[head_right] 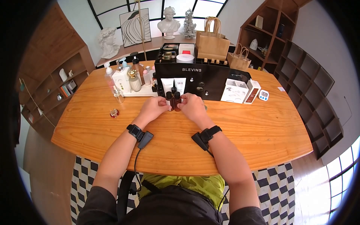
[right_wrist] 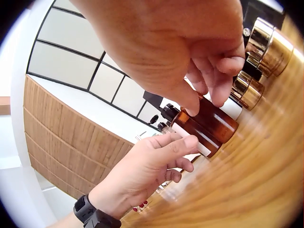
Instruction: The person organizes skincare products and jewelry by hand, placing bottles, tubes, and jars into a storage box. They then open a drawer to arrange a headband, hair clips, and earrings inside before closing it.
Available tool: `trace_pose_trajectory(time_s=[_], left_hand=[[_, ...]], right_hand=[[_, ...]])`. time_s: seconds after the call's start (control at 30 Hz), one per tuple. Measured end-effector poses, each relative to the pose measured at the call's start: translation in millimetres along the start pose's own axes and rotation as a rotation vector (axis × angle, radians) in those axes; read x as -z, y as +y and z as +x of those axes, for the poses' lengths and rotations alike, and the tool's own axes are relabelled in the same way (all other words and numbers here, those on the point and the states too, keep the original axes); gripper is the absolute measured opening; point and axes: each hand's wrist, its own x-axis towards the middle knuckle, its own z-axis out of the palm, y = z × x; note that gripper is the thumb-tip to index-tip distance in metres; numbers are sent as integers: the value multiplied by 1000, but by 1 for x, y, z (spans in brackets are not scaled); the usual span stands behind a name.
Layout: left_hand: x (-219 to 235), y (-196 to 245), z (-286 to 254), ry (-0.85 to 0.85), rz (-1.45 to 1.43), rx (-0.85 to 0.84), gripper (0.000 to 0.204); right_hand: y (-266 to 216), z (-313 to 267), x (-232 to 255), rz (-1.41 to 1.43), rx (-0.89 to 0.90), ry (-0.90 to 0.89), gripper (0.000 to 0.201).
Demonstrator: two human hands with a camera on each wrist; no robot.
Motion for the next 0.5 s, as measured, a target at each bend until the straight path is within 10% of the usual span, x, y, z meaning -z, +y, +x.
trace_pose_trajectory(time_s=[0.5], left_hand=[[18,-15,5,-38,-106,12,42]], right_hand=[[7,-6,10,64,32,53,43]])
